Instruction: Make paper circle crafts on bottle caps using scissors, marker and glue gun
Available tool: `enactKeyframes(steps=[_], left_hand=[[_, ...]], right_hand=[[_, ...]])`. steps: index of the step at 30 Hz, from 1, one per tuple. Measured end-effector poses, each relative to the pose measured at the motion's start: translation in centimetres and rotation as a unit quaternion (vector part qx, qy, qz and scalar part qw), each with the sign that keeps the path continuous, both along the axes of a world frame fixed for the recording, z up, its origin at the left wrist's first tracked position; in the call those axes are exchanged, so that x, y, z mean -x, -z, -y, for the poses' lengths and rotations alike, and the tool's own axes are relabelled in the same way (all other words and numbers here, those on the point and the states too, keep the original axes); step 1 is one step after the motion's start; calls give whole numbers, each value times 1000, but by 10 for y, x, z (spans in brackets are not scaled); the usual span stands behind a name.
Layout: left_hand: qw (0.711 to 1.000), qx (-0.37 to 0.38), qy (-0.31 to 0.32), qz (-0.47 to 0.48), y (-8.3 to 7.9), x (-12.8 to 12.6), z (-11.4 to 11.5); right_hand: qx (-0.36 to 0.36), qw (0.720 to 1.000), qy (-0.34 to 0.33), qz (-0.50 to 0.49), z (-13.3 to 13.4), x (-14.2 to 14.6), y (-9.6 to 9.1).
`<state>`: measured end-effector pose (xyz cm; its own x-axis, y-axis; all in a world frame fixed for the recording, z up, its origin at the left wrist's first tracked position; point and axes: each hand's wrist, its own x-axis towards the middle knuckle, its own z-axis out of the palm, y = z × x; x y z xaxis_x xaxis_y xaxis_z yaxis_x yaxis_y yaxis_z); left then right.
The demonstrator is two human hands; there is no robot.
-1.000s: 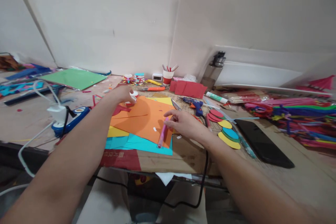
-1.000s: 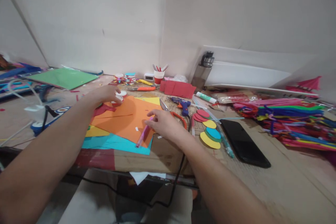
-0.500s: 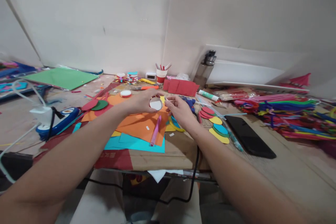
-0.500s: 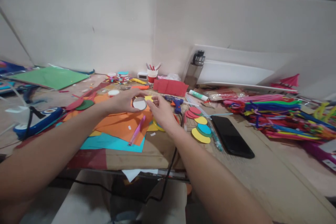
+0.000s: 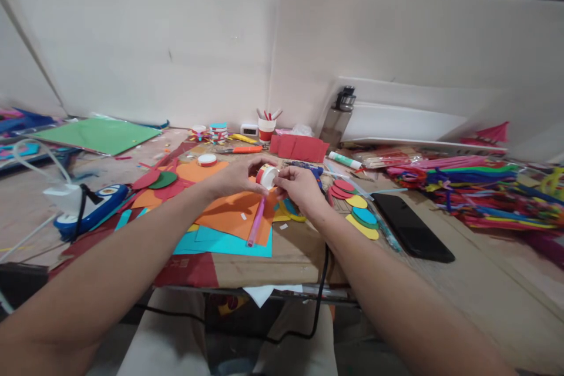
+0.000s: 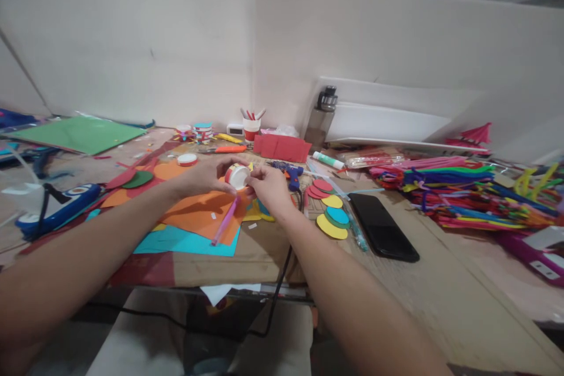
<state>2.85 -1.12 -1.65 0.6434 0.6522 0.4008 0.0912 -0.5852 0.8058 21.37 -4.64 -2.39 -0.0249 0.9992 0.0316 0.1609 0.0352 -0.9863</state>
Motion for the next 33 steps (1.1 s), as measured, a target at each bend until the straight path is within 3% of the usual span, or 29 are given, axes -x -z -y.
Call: enactKeyframes(steps=[5,9,15,19,23,27,31,33], left_hand=[[995,87,-28,28,-6,0,8],[986,121,-99,48,-11,4,10],[940,142,-186,247,-25,27,-4],[907,145,-243,312,-41,47,-10],[888,187,-237,346,-43,49,-10],[883,251,-233,322,-31,27,-6],[894,271,-179,310,-21,4,5],[906,275,-148,288,-19,-4,11]], right_hand=[[0,1000,8,0,2,0,-4],[-2,999,32,16,0,-4,-6],[-56,977,50,198,-6,-12,-6],[-107,947,41,298,-6,-8,-6],[-118,918,28,376,-6,1,-11],[-100,887,24,451,-10,13,-19],[-85,869,15,487,-14,24,-19],[-92,873,11,479,-17,25,-15]])
